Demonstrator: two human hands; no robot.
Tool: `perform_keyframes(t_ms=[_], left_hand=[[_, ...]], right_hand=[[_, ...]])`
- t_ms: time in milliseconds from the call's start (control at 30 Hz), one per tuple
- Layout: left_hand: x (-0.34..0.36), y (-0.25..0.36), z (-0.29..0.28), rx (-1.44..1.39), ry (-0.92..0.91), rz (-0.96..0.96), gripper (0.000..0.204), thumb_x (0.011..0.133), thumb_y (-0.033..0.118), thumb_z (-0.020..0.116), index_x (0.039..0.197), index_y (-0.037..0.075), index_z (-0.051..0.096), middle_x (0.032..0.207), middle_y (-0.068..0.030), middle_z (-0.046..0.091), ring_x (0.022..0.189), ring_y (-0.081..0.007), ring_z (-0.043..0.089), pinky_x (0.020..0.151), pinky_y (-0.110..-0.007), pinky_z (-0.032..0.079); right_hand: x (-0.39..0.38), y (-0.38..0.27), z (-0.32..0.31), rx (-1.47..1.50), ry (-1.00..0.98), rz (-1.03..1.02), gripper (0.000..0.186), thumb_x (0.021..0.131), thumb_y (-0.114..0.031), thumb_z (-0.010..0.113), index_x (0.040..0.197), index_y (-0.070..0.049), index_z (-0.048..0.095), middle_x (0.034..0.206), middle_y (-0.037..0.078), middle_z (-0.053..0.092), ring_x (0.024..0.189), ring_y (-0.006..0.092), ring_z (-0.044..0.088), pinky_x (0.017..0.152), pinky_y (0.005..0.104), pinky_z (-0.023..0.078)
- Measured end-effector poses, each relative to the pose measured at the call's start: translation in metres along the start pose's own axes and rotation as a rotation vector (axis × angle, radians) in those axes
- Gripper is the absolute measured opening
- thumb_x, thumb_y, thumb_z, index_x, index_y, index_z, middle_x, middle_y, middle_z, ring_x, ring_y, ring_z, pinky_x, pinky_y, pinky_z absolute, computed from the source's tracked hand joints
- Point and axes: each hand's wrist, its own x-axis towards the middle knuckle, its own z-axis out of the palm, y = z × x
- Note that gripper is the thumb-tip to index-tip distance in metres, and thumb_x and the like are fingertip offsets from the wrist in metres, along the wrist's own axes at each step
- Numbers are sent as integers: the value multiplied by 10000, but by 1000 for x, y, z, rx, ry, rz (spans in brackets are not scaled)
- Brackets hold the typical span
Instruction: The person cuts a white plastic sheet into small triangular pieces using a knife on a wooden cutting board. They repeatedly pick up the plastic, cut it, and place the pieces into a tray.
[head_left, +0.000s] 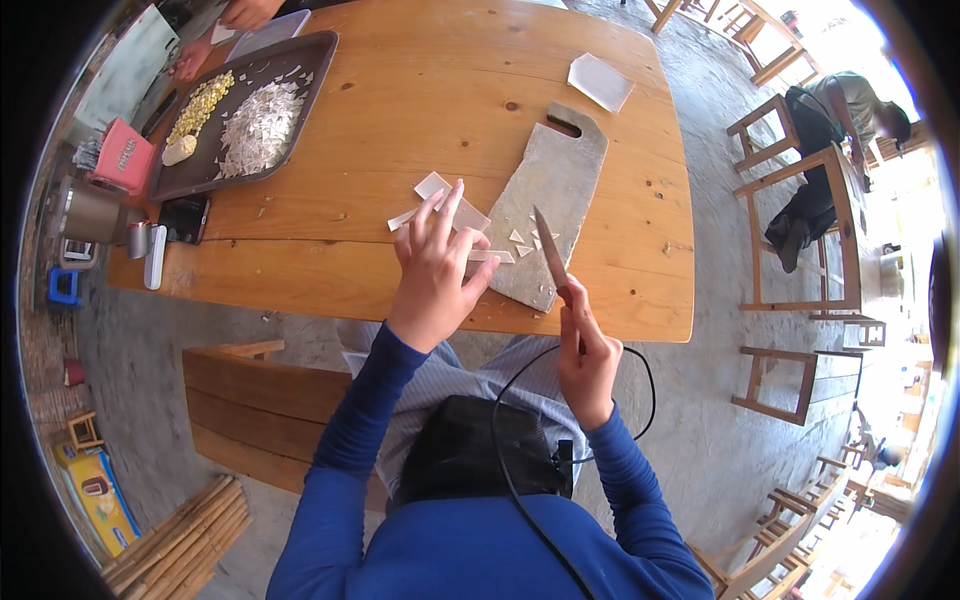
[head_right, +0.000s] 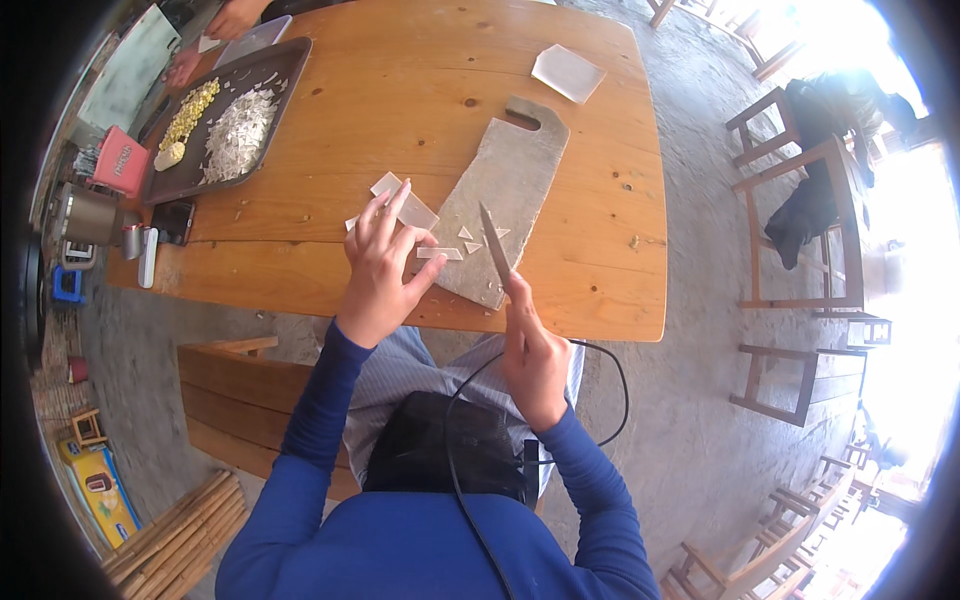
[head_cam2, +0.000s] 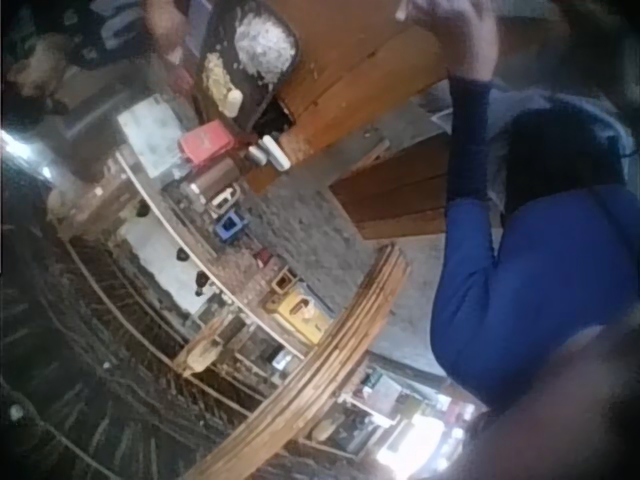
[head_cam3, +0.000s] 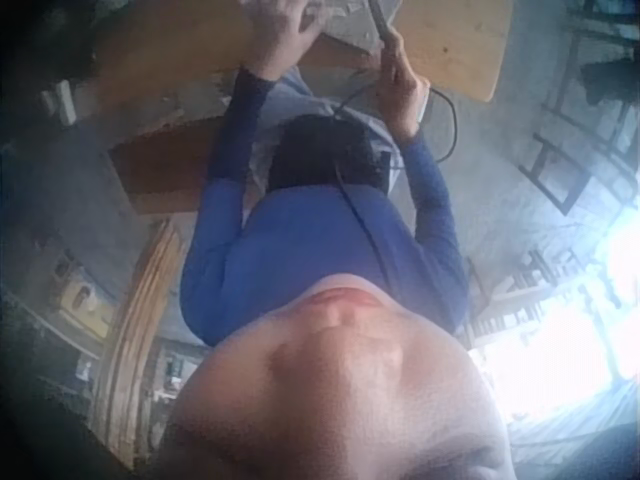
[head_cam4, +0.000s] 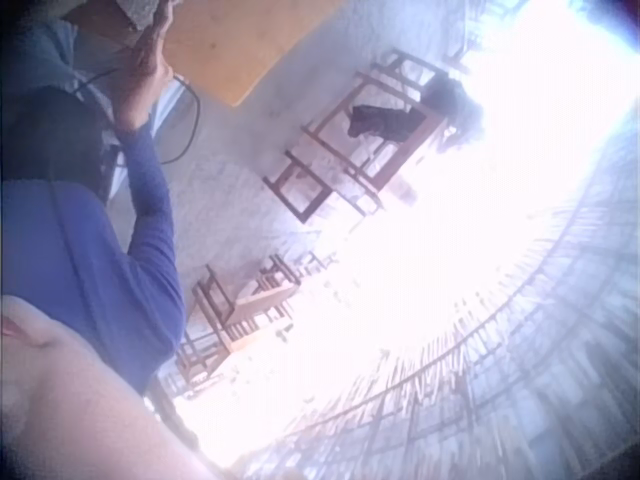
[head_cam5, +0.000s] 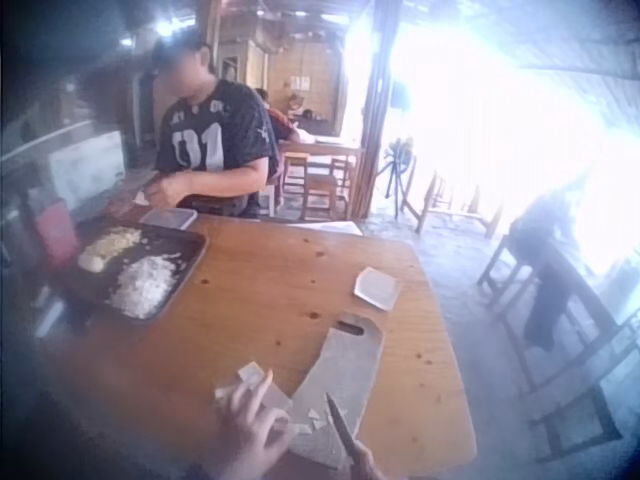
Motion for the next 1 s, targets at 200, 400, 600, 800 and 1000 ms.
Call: perform_keyframes(t_ms=[200,400,600,800,1000], left_hand=[[-4,2,1,-3,34,-32,206,848,285,748,855,108,642,1544,-154,395,1420,-404,311,1137,-547,211],[-7,11,7,-43,89,-44,201,839,259,742,810,91,636,1527,-177,417,1412,-394,330,1120,-555,221],[-11,11,9,-66,85,-59,143,833,217,726,816,98,648,1524,-171,421,1412,-397,330,1106,-553,239],[-11,10,9,-68,77,-59,135,825,205,734,824,100,649,1525,-162,422,1414,-393,329,1108,-547,243],[-11,10,9,-67,54,-89,142,831,226,746,844,109,666,1528,-149,421,1411,-386,331,1107,-541,252]], right_hand=[[-4,-7,-11,10,-76,99,434,957,13,557,1388,-30,542,1123,193,714,919,289,743,748,327,575],[-10,-11,-11,-41,-140,27,502,909,29,585,1402,-52,533,963,197,719,717,291,723,619,350,555],[-11,-11,-5,-141,-224,-59,613,837,43,593,1432,-81,516,626,127,617,487,266,604,487,378,482],[-5,-14,-5,-218,-242,-119,703,772,52,587,1453,-97,499,549,95,538,440,245,554,468,381,461],[2,-14,-6,-330,-310,-138,791,717,54,577,1481,-120,472,540,74,503,443,225,539,468,383,451]])
